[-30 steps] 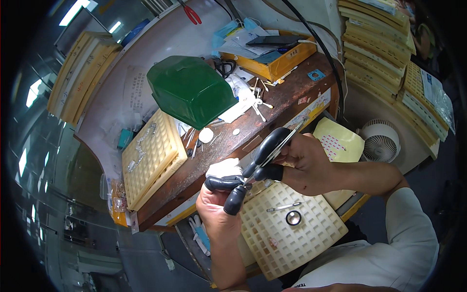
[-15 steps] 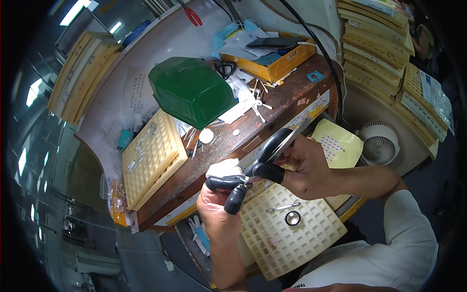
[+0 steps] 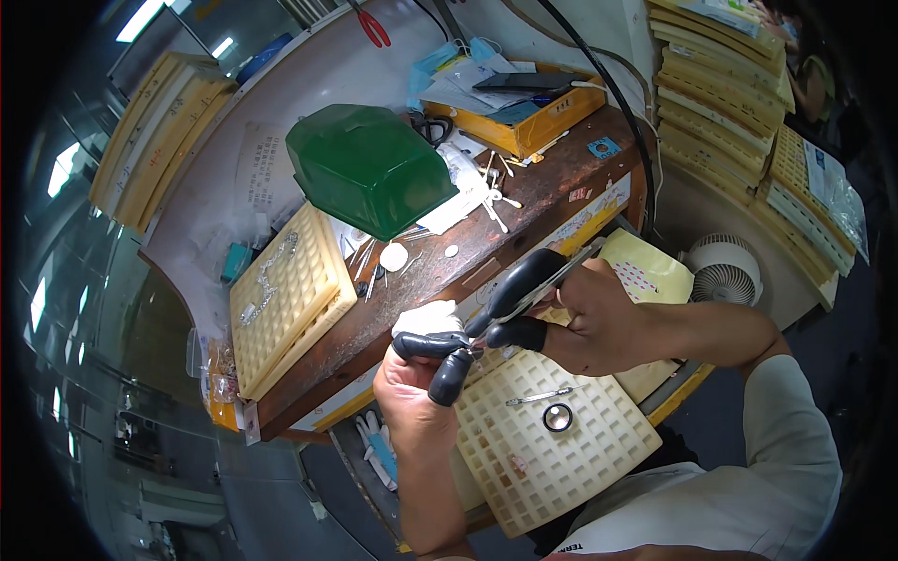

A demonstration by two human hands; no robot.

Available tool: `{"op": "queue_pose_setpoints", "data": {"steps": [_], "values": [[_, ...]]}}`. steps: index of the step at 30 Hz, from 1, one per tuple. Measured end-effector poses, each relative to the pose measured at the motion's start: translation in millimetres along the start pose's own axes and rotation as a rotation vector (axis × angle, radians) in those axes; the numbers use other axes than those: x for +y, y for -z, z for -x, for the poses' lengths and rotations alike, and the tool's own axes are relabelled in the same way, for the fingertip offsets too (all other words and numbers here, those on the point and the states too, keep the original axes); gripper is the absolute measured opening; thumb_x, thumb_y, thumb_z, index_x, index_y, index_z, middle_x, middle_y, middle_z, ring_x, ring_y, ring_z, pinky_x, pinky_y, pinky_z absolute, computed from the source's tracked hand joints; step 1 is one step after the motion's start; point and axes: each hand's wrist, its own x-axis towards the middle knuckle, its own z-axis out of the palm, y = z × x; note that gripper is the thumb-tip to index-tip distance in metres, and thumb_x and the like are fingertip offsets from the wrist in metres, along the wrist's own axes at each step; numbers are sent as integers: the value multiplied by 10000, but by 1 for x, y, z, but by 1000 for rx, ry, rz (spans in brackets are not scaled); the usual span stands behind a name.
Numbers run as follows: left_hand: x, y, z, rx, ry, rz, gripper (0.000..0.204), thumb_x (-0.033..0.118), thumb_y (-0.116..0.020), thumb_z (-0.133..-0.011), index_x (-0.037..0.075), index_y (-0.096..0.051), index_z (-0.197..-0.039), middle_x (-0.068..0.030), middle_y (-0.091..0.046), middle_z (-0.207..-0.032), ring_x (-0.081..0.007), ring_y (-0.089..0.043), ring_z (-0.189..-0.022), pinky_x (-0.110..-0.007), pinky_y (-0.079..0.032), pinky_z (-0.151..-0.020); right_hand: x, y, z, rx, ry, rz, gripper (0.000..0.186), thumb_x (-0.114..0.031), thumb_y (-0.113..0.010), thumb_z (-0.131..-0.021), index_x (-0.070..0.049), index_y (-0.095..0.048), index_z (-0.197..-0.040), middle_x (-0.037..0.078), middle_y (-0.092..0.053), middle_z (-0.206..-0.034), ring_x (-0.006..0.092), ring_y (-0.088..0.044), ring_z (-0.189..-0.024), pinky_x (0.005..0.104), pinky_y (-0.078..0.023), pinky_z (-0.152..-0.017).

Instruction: Polishing a jewelry component using a motorized hand tool and inspecting it with a cloth.

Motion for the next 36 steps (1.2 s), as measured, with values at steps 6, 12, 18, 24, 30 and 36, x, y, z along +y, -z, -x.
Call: {"op": "queue_pose_setpoints", "data": {"steps": [6,12,18,24,30,36], "values": [[-2,-4,-1,56,-61,-68,342,41,-807,-771,-35,-605,-1036,-57,-658,-897,-30,-528,-607,-151,-346,-468,-7,11,-11,-146,-5,99,388,41,-639,-775,-13,-521,-1141,158,-693,-849,279,-731,-816,337,-575,-691],[1,-5,-2,23,-19,-56,349,19,-800,-760,-44,-603,-1041,-65,-660,-911,-29,-546,-631,-150,-358,-477,-1,13,-16,-172,45,84,335,64,-631,-762,-18,-517,-1066,152,-666,-781,287,-696,-698,351,-526,-605],[0,3,0,-26,-3,-91,439,10,-799,-797,-61,-583,-1172,-78,-667,-1045,-120,-646,-921,-265,-523,-861,-5,15,-18,-225,18,59,326,67,-639,-764,-25,-525,-1056,134,-654,-750,280,-664,-638,347,-501,-565],[1,-4,-2,16,-43,-106,336,-3,-777,-776,-50,-609,-1063,-80,-666,-914,-38,-547,-647,-155,-339,-474,2,3,-8,-79,136,159,330,24,-687,-777,-33,-545,-1069,121,-662,-753,272,-688,-665,340,-516,-567],[3,-1,1,-24,24,-47,351,-16,-772,-800,-43,-594,-1102,-81,-675,-978,-137,-655,-895,-281,-537,-853,19,-15,15,132,181,181,235,-52,-721,-800,-17,-681,-1029,137,-705,-858,271,-707,-702,328,-544,-612],[2,-9,0,61,-18,-86,245,80,-768,-820,-1,-593,-971,-44,-627,-811,-30,-466,-545,-167,-304,-449,24,-37,21,376,206,6,245,-22,-716,-820,-1,-684,-1062,139,-718,-891,245,-720,-748,310,-546,-649]]}}
